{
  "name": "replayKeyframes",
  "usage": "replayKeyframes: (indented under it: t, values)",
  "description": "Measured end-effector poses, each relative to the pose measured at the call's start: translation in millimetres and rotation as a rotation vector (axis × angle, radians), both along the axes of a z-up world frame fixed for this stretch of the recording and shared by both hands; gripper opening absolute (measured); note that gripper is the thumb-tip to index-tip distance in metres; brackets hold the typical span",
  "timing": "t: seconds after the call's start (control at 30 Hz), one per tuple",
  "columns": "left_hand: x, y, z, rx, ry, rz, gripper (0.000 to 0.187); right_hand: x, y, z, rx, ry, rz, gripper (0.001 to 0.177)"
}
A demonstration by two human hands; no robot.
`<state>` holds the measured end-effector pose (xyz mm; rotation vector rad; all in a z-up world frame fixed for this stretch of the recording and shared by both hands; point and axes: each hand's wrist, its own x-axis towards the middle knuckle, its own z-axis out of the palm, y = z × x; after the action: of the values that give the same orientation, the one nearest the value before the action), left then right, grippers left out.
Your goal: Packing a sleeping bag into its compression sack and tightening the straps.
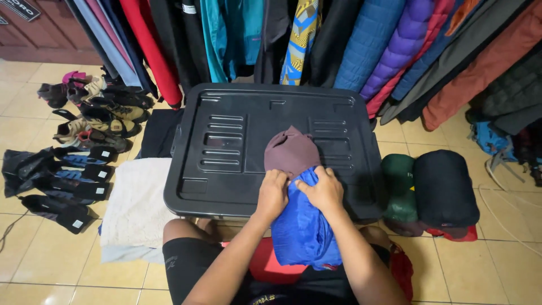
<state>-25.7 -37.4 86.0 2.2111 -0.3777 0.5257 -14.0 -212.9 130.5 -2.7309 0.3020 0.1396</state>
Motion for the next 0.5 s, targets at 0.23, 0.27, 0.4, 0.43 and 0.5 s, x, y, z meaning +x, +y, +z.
replayKeyframes:
  t: [0.23, 0.27, 0.4, 0.43, 0.5]
  values:
    - [-15, 6, 20, -0.301, 0.165, 0.007, 0.006, -11, 25, -11, -0.060, -0.164, 0.011, 0.056]
    - [-15, 6, 21, -0.302, 0.164, 0.008, 0.006, -7, 27, -15, -0.061, -0.165, 0.013, 0.056]
    - [-23, 22, 13, -0.395, 0.448, -0.137, 0.008, -8, 44, -25, -0.098, -0.135, 0.049, 0.045]
    - [-19, 31, 12, -0.427, 0.532, -0.178, 0.012, -5, 51, -23, -0.099, -0.141, 0.075, 0.045]
    - [-14, 32, 9, -0.424, 0.571, -0.114, 0.015, -6, 61, -29, -0.093, -0.184, 0.106, 0.044]
